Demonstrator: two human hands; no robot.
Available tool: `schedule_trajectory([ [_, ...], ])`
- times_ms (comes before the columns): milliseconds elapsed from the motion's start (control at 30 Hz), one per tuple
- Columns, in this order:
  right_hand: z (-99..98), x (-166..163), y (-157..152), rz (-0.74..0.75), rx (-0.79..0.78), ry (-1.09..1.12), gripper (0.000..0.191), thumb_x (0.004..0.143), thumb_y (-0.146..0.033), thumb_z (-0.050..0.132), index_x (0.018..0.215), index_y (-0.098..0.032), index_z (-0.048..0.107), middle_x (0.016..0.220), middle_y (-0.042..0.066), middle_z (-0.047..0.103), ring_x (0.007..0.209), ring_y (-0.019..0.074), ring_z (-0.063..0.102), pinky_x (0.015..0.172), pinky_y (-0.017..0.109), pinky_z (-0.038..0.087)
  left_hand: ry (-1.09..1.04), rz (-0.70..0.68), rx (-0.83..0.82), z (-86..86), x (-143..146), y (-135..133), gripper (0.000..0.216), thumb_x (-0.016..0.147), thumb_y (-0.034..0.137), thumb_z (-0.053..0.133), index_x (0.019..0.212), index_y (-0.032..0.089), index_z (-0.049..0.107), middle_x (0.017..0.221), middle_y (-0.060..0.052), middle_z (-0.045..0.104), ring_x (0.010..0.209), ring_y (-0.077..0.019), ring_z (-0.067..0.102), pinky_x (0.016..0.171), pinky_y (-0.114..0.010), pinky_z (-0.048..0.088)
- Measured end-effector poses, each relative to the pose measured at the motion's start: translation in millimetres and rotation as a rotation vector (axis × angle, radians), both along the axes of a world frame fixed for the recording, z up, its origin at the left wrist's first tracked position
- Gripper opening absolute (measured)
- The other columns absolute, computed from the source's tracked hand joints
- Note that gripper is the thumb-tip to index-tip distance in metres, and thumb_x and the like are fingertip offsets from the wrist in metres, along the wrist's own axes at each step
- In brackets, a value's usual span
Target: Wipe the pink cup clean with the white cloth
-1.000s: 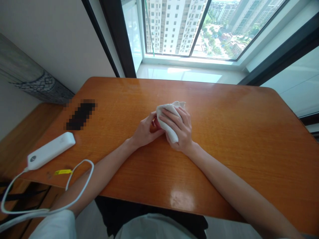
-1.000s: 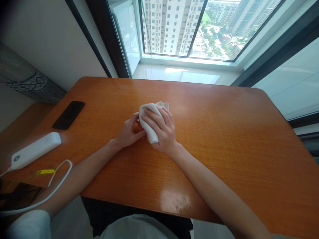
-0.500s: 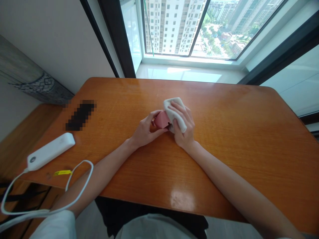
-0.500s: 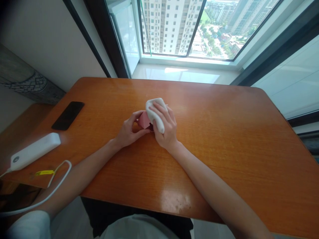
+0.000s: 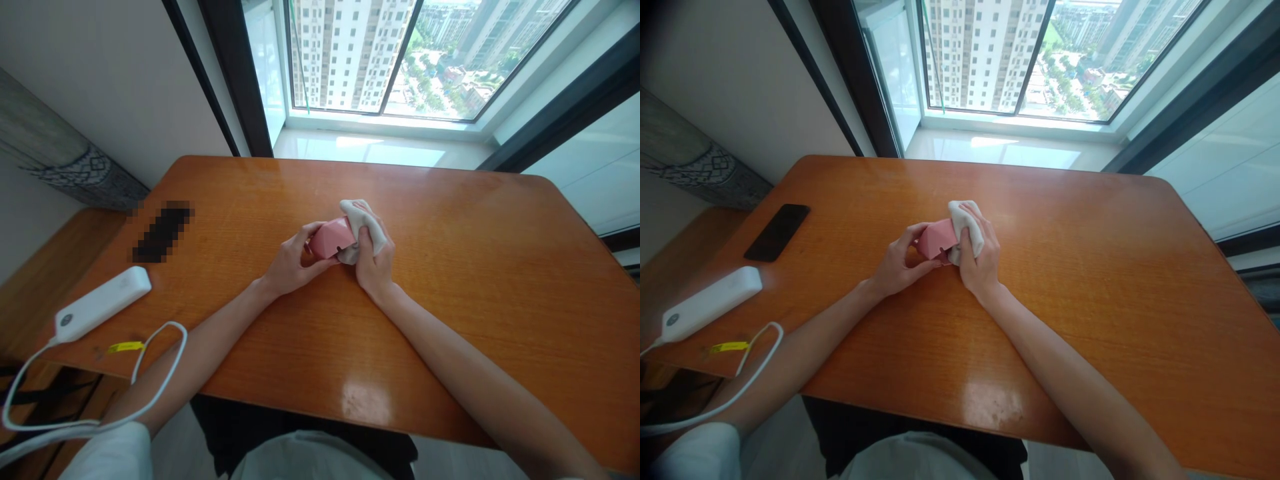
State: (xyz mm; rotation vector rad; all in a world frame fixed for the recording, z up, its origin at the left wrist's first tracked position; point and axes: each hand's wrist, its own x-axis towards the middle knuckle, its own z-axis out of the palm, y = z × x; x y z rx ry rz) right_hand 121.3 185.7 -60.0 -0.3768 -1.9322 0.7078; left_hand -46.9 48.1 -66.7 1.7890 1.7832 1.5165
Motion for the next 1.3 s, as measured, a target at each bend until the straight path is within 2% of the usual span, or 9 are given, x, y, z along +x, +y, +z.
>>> schedule_trajectory([
  [167, 4.1, 6.9, -5.8, 0.178, 0.438, -0.099, 0.059, 0.110, -0.043, 0.058, 0.169, -0.041, 0.055, 0.167, 0.002, 0.066, 0.159, 0.0372, 0.059, 0.136, 0.069, 0.043, 0.030, -0.014, 0.015, -3.4, -2.9, -1.2, 0.058, 0.104, 0.060, 0.077, 0.142, 0.022, 0.058, 0.120, -0.010, 0.078, 0.096, -0.0229, 0.076, 0.083, -0.036, 0.064],
  [367, 0.8, 0.8, 0.9, -0.032, 0.034, -0.014, 0.047, 0.117, -0.037, 0.043, 0.159, -0.034, 0.065, 0.160, 0.007, 0.072, 0.153, 0.0309, 0.065, 0.127, 0.061, 0.055, -0.010, 0.002, -0.003, 0.6, 0.1, 0.1, 0.072, 0.098, 0.061, 0.086, 0.150, 0.021, 0.056, 0.141, -0.015, 0.075, 0.114, -0.0255, 0.077, 0.092, -0.035, 0.064],
  [567, -0.1, 5.3, -4.0, 0.136, 0.400, -0.093, 0.058, 0.110, -0.041, 0.057, 0.168, -0.040, 0.056, 0.167, 0.001, 0.067, 0.160, 0.0370, 0.057, 0.136, 0.069, 0.043, 0.026, -0.021, 0.047, -2.1, -1.6, 0.3, 0.064, 0.103, 0.058, 0.080, 0.150, 0.021, 0.056, 0.132, -0.012, 0.077, 0.100, -0.0220, 0.076, 0.090, -0.037, 0.064],
  [700, 1.3, 2.0, -0.7, 0.018, 0.103, -0.015, 0.049, 0.116, -0.036, 0.046, 0.162, -0.036, 0.062, 0.163, 0.006, 0.070, 0.155, 0.0321, 0.064, 0.131, 0.063, 0.051, -0.003, 0.001, 0.027, 0.5, 0.7, 0.1, 0.071, 0.098, 0.058, 0.087, 0.150, 0.021, 0.056, 0.139, -0.014, 0.076, 0.110, -0.0232, 0.076, 0.090, -0.033, 0.063],
  [767, 2.2, 2.2, -0.7, 0.010, 0.075, -0.009, 0.049, 0.117, -0.036, 0.046, 0.163, -0.035, 0.061, 0.164, 0.007, 0.069, 0.155, 0.0324, 0.064, 0.130, 0.062, 0.053, -0.010, -0.003, 0.023, 0.3, 0.9, -0.3, 0.070, 0.099, 0.059, 0.086, 0.150, 0.021, 0.057, 0.140, -0.014, 0.075, 0.114, -0.0238, 0.077, 0.092, -0.033, 0.063],
  [933, 3.7, 5.6, -6.0, 0.150, 0.432, -0.102, 0.057, 0.110, -0.044, 0.056, 0.167, -0.039, 0.057, 0.166, 0.002, 0.067, 0.161, 0.0389, 0.056, 0.136, 0.071, 0.043, 0.016, -0.005, 0.007, -3.7, -2.4, -1.4, 0.062, 0.102, 0.057, 0.080, 0.147, 0.022, 0.056, 0.129, -0.012, 0.078, 0.102, -0.0227, 0.077, 0.089, -0.036, 0.064],
  [1067, 1.9, 1.2, -0.6, 0.012, 0.109, -0.040, 0.048, 0.117, -0.039, 0.043, 0.159, -0.034, 0.064, 0.162, 0.007, 0.070, 0.155, 0.0314, 0.064, 0.131, 0.063, 0.052, -0.001, 0.005, 0.011, 0.1, -0.9, -0.6, 0.070, 0.098, 0.059, 0.087, 0.149, 0.022, 0.057, 0.138, -0.014, 0.076, 0.111, -0.0240, 0.077, 0.090, -0.034, 0.063],
  [1133, 1.6, 1.0, 0.8, -0.012, 0.042, -0.028, 0.048, 0.118, -0.038, 0.042, 0.160, -0.033, 0.063, 0.163, 0.008, 0.069, 0.154, 0.0297, 0.064, 0.130, 0.061, 0.053, 0.001, -0.002, 0.024, 1.1, -0.4, -0.6, 0.070, 0.098, 0.058, 0.087, 0.149, 0.022, 0.057, 0.139, -0.013, 0.076, 0.111, -0.0234, 0.077, 0.089, -0.032, 0.062],
  [1300, 4.1, 6.5, -5.6, 0.162, 0.426, -0.131, 0.057, 0.110, -0.046, 0.056, 0.166, -0.042, 0.057, 0.169, 0.000, 0.064, 0.162, 0.0366, 0.055, 0.137, 0.067, 0.041, 0.021, -0.016, 0.023, -3.0, -3.0, -1.8, 0.059, 0.101, 0.052, 0.082, 0.146, 0.023, 0.057, 0.127, -0.010, 0.078, 0.100, -0.0221, 0.077, 0.087, -0.035, 0.063],
])
